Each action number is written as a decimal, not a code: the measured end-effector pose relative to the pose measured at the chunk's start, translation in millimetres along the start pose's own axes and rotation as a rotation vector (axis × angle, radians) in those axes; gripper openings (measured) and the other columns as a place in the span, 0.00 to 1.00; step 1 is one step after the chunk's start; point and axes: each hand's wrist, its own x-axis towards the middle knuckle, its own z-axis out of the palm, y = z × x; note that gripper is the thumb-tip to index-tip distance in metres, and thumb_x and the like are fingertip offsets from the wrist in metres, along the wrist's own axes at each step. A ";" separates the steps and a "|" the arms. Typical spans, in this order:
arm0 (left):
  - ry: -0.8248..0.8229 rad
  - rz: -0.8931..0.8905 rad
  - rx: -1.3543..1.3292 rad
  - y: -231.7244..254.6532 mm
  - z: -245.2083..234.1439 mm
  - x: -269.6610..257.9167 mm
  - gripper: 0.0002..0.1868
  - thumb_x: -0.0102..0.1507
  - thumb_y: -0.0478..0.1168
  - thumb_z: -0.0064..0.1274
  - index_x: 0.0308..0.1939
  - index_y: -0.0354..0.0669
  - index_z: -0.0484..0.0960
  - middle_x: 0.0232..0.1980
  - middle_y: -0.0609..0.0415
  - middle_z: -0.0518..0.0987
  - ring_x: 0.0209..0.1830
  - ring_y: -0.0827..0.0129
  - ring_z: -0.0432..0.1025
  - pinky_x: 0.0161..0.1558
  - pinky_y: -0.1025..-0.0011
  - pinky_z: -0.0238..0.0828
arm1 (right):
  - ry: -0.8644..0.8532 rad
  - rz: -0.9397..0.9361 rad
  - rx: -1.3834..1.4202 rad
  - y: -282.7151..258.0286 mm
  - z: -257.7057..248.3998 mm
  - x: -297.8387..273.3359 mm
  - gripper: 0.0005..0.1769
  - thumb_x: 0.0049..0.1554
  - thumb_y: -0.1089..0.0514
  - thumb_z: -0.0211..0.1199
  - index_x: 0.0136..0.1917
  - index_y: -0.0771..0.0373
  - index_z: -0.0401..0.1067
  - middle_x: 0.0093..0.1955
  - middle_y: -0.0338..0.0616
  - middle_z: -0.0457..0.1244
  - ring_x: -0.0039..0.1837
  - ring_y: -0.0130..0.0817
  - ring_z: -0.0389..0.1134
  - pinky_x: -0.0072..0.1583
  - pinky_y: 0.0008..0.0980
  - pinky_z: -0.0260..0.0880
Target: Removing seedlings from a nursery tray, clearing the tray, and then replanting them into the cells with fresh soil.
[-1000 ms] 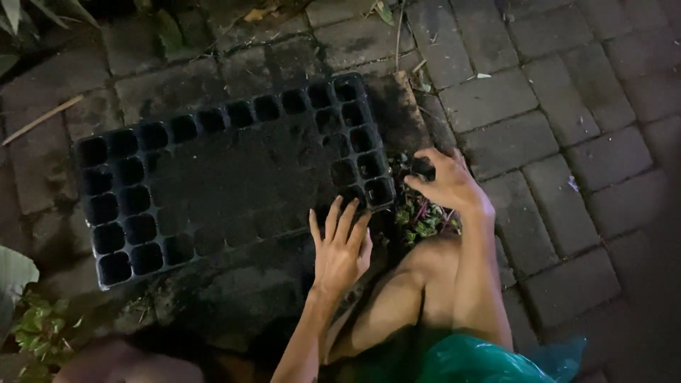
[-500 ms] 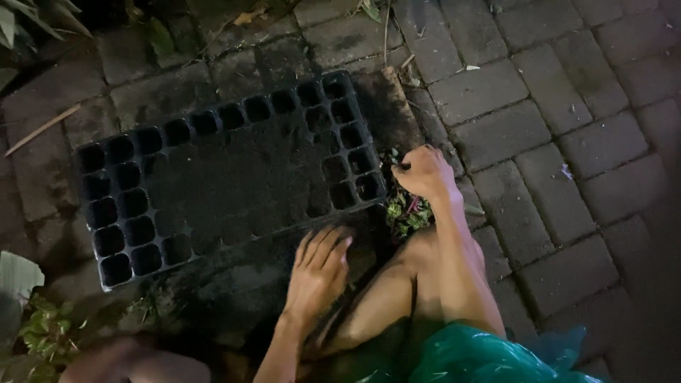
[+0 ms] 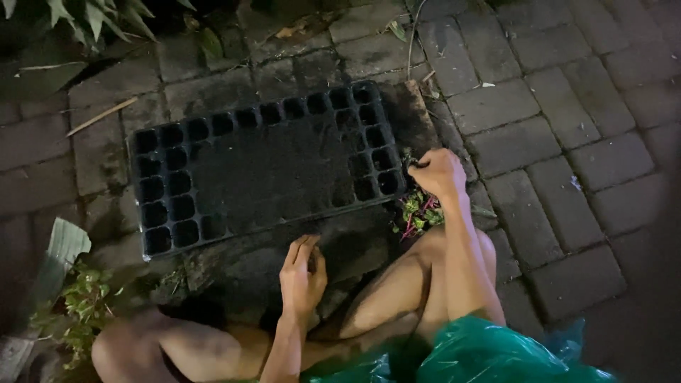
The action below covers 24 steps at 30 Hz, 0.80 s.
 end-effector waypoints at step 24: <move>-0.343 0.251 -0.162 -52.5 -11.9 55.2 0.20 0.59 0.38 0.56 0.56 0.49 0.79 0.45 0.53 0.82 0.26 0.53 0.76 0.26 0.61 0.74 | -0.149 -0.125 1.088 -183.4 8.3 -14.5 0.26 0.54 0.71 0.68 0.64 0.70 0.65 0.44 0.54 0.70 0.47 0.40 0.75 0.52 0.29 0.76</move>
